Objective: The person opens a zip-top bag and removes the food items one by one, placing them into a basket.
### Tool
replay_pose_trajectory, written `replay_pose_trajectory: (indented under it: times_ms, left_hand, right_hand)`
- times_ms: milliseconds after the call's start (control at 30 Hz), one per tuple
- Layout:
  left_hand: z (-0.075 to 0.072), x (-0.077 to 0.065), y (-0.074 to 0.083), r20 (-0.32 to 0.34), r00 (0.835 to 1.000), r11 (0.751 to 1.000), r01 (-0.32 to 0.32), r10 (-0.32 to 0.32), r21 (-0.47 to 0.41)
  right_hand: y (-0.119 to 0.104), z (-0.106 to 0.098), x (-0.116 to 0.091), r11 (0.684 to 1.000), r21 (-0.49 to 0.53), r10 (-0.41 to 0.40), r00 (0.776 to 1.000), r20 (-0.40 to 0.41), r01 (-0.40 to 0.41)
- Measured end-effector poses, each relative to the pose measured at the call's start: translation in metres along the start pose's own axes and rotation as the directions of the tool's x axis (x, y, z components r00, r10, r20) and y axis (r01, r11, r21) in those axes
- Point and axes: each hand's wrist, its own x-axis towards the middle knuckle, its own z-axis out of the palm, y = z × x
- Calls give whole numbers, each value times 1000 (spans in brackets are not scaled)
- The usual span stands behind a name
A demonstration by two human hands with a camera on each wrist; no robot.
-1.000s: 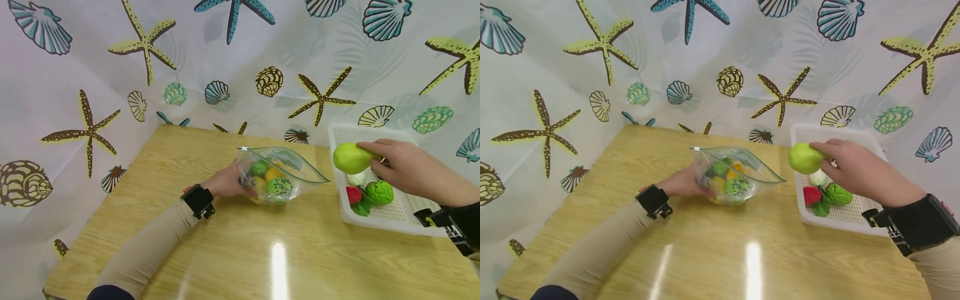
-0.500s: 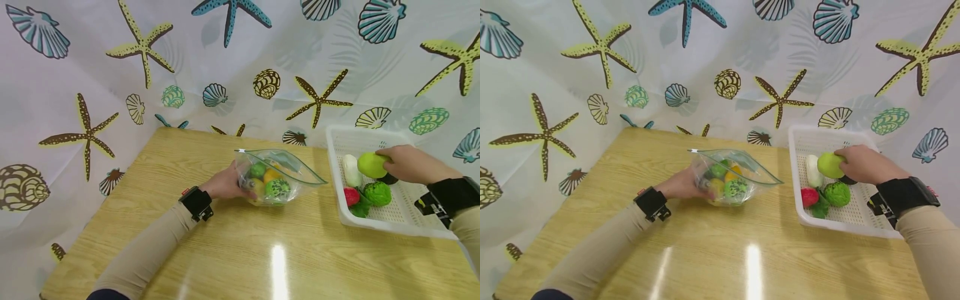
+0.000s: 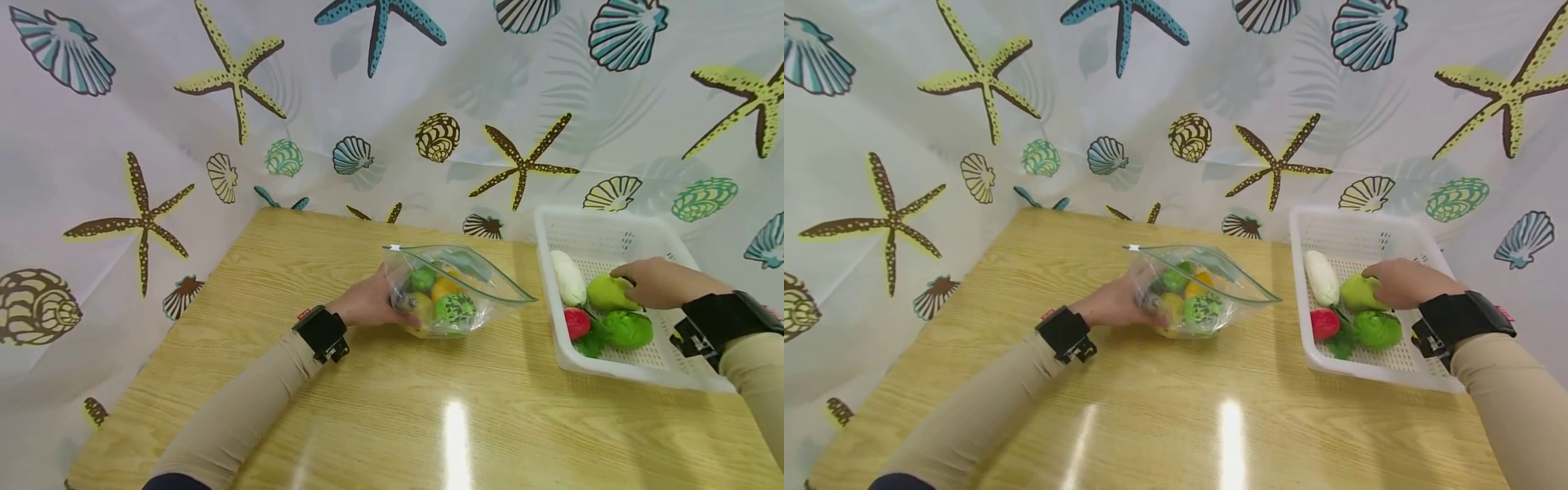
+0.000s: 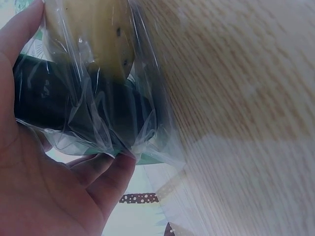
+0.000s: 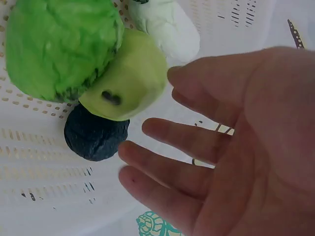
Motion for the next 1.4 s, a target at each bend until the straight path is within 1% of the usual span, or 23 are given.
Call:
replay_pose_trajectory:
  times_ms: [133, 233, 300, 367, 400, 467, 567, 600, 633, 667, 700, 733, 800, 867, 900, 933, 967, 1033, 1100, 1200, 1300, 1333, 1400]
  left_hand:
    - [-2, -1, 0, 4, 1000, 1000, 7, -7, 5]
    - [-2, -1, 0, 8, 1000, 1000, 6, -6, 10]
    - [-2, 0, 0, 8, 1000, 1000, 1, -1, 10]
    - [-2, 0, -1, 9, 1000, 1000, -2, 2, 7]
    - [-2, 1, -1, 10, 1000, 1000, -2, 2, 7]
    - [-2, 2, -2, 10, 1000, 1000, -8, 8, 2]
    - [-3, 2, -3, 8, 1000, 1000, -18, 18, 0]
    - [-3, 2, -3, 7, 1000, 1000, -21, 21, -5]
    - [-3, 2, -3, 7, 1000, 1000, -24, 24, -10]
    - [-3, 2, -4, 6, 1000, 1000, -26, 26, -12]
    - [-3, 2, -4, 7, 1000, 1000, -25, 26, -18]
    - [-3, 2, -4, 7, 1000, 999, -24, 24, -25]
    - [-3, 2, -4, 5, 1000, 999, -20, 20, -36]
    - [-3, 1, -4, 2, 1000, 999, -11, 11, -41]
    - [-2, 1, -4, 0, 1000, 999, -5, 5, -46]
    - [-2, 1, -4, -2, 1000, 999, 0, 0, -48]
    - [-1, 1, -4, -2, 1000, 999, 5, -6, -49]
    - [-1, 1, -4, -4, 1000, 998, 12, -12, -57]
    - [-1, 1, -4, -11, 1000, 998, 0, -1, -64]
    - [-4, 2, -3, -30, 996, 987, -90, 87, -135]
    - [-9, 3, -2, -45, 986, 962, -168, 162, -216]
    - [-11, 2, -1, -47, 984, 956, -180, 173, -233]
    - [-14, 1, 0, -51, 988, 958, -153, 145, -241]
  right_hand:
    - [-10, -6, -4, 999, 7, -39, 998, -46, 39]
    - [-26, -14, -7, 998, 8, -65, 993, -98, 66]
    - [-42, -20, -9, 996, -9, -92, 983, -161, 92]
    - [-61, -25, -11, 992, -41, -122, 962, -243, 116]
    - [-72, -28, -12, 989, -58, -145, 945, -293, 134]
    - [-94, -34, -14, 977, -104, -212, 895, -392, 186]
    - [-127, -42, -16, 945, -154, -327, 805, -495, 289]
    - [-138, -45, -17, 929, -162, -367, 776, -513, 332]
    - [-149, -47, -17, 913, -158, -401, 756, -518, 376]
    - [-158, -48, -18, 899, -143, -425, 746, -513, 414]
    - [-167, -49, -18, 883, -115, -448, 742, -498, 456]
    - [-176, -49, -17, 869, -68, -461, 753, -469, 490]
    - [-189, -48, -15, 849, 51, -471, 796, -379, 527]
    - [-198, -44, -12, 849, 140, -459, 842, -284, 510]
    - [-201, -42, -10, 850, 167, -456, 857, -239, 499]
    - [-204, -39, -8, 855, 173, -454, 867, -206, 489]
    - [-205, -37, -5, 858, 165, -457, 869, -190, 487]
    - [-207, -33, -1, 853, 130, -479, 858, -187, 505]
    - [-209, -32, 2, 841, 104, -504, 838, -208, 531]
    - [-211, -38, 3, 824, 87, -524, 811, -260, 560]
    - [-214, -52, 2, 824, 68, -517, 795, -319, 563]
    - [-215, -58, 1, 826, 57, -511, 788, -344, 560]
    - [-217, -68, 1, 829, 30, -503, 769, -394, 558]
